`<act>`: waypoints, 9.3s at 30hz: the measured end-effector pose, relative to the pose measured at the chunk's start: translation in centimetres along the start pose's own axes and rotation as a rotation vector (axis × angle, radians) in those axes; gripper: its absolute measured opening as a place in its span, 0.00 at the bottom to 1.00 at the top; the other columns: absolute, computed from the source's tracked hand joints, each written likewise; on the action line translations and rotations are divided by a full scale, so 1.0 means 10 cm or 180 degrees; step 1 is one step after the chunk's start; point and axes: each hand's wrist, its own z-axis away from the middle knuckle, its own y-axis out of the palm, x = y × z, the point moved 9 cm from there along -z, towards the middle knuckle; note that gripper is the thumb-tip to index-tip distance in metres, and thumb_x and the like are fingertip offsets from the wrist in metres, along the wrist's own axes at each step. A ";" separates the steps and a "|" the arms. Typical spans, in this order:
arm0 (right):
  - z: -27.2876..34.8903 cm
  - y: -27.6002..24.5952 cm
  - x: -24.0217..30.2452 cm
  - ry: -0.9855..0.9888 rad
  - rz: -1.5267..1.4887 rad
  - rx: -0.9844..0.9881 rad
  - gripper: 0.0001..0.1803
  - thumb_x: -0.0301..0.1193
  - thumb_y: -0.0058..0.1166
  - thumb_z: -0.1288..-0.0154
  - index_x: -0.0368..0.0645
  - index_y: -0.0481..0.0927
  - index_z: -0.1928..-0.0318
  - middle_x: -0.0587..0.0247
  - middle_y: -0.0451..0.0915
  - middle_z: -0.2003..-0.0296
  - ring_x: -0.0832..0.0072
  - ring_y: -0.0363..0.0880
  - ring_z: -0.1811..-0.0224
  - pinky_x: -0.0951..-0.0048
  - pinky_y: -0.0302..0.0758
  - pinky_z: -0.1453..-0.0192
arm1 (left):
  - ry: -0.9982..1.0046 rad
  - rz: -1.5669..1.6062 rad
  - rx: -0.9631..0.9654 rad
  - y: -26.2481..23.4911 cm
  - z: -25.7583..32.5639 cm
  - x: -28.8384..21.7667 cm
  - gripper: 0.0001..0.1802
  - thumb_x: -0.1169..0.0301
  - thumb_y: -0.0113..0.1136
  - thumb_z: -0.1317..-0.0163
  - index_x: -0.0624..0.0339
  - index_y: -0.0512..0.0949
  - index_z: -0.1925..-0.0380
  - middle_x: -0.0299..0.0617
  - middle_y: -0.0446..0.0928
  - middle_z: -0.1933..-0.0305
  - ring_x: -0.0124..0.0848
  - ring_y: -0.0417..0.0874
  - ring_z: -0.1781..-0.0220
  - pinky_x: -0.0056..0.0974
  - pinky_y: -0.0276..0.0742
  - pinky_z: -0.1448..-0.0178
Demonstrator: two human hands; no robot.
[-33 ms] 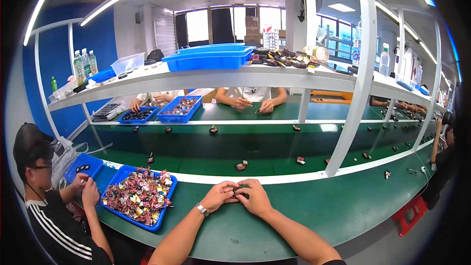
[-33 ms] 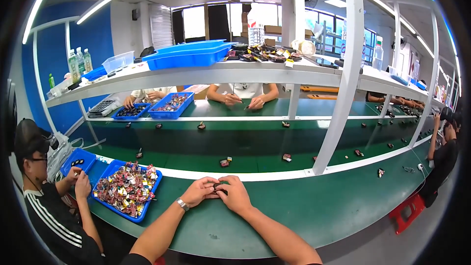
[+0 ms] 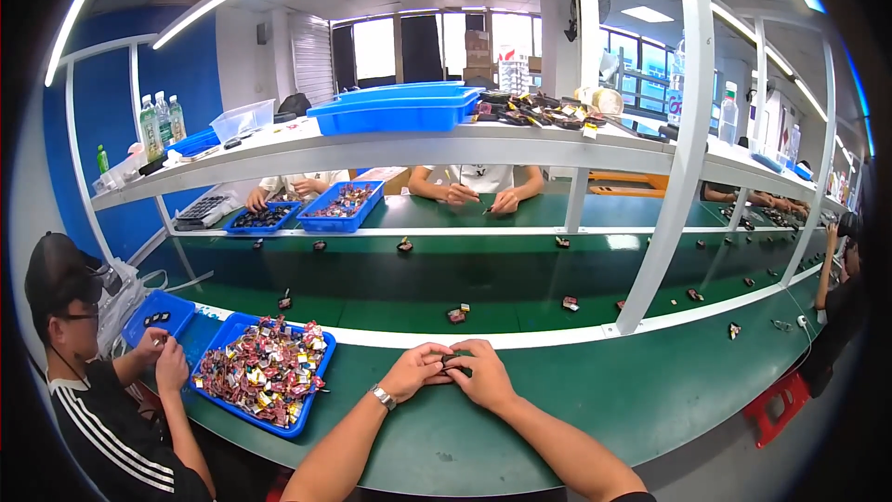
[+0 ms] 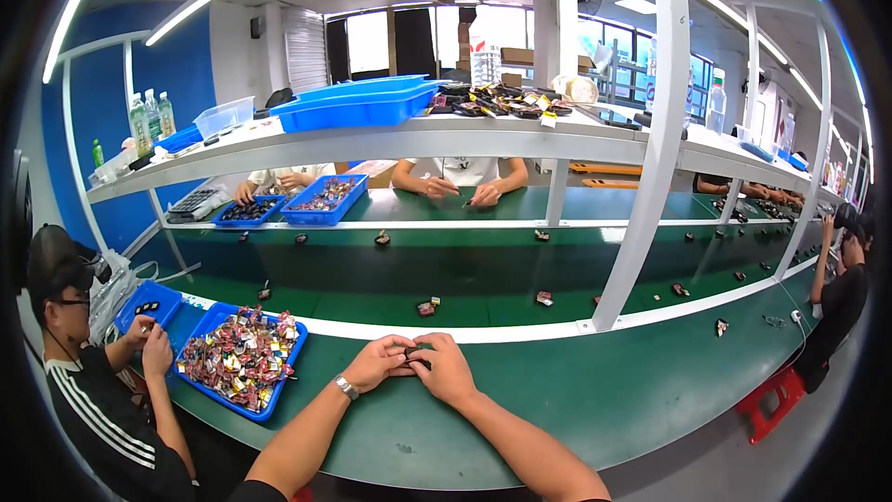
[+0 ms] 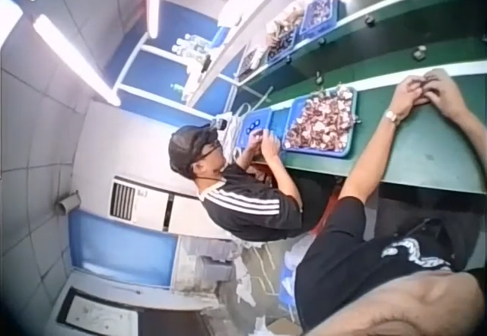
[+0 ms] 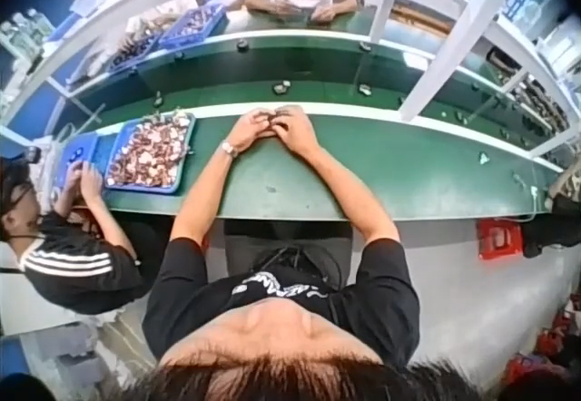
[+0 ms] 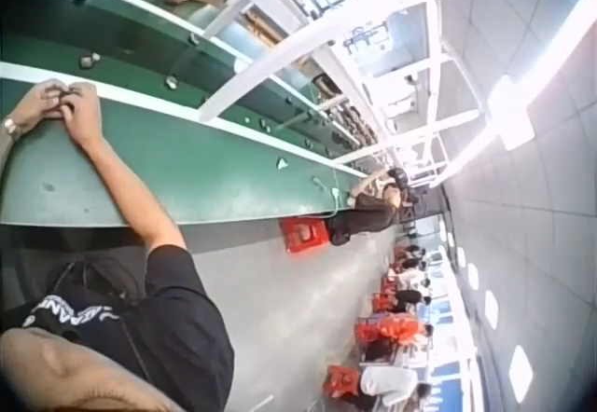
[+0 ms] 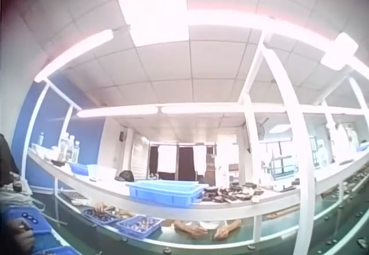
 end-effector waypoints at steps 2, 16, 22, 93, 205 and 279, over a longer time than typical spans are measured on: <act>0.02 0.03 -0.04 0.0022 -0.0069 -0.0083 0.06 0.27 0.63 0.45 0.44 0.86 0.65 0.65 0.79 0.51 0.62 0.72 0.44 0.63 0.73 0.40 | 0.0015 -0.0055 -0.0031 -0.02 0.00 0.01 0.15 0.79 0.49 0.31 0.64 0.69 0.45 0.49 0.77 0.46 0.37 0.80 0.43 0.44 0.79 0.38; 0.06 0.06 -0.14 0.0428 -0.0179 -0.0161 0.08 0.30 0.64 0.44 0.48 0.87 0.62 0.66 0.81 0.51 0.62 0.74 0.45 0.62 0.72 0.40 | -0.0091 0.0044 -0.0092 -0.03 0.01 0.02 0.14 0.77 0.51 0.30 0.65 0.70 0.45 0.48 0.76 0.45 0.38 0.80 0.43 0.44 0.81 0.39; 0.07 0.10 -0.11 0.0272 -0.0221 -0.0179 0.08 0.29 0.64 0.43 0.47 0.86 0.62 0.65 0.80 0.51 0.62 0.74 0.44 0.62 0.72 0.40 | -0.0012 -0.0044 -0.0096 -0.06 0.00 0.07 0.14 0.78 0.50 0.30 0.65 0.69 0.46 0.49 0.76 0.45 0.37 0.80 0.43 0.43 0.81 0.39; 0.05 0.11 -0.40 0.0945 -0.0883 -0.0154 0.13 0.24 0.62 0.41 0.38 0.82 0.54 0.57 0.81 0.61 0.73 0.84 0.65 0.74 0.81 0.61 | 0.0274 -0.0969 -0.1127 -0.03 -0.01 0.01 0.09 0.77 0.52 0.32 0.67 0.74 0.54 0.46 0.82 0.55 0.30 0.84 0.55 0.34 0.87 0.61; 0.11 -0.01 0.01 0.0149 0.0112 0.0261 0.06 0.29 0.62 0.41 0.45 0.84 0.63 0.63 0.77 0.48 0.63 0.73 0.44 0.64 0.74 0.41 | -0.0289 -0.0391 -0.0010 0.07 0.08 0.02 0.18 0.78 0.52 0.32 0.65 0.70 0.42 0.43 0.79 0.46 0.29 0.81 0.47 0.35 0.81 0.44; 0.05 -0.07 0.07 -0.0406 0.0296 -0.0410 0.10 0.22 0.64 0.47 0.41 0.83 0.61 0.61 0.80 0.59 0.63 0.81 0.58 0.66 0.80 0.55 | -0.0133 -0.0209 -0.0458 -0.04 0.05 0.06 0.16 0.76 0.51 0.30 0.62 0.71 0.43 0.42 0.79 0.47 0.29 0.82 0.48 0.34 0.82 0.45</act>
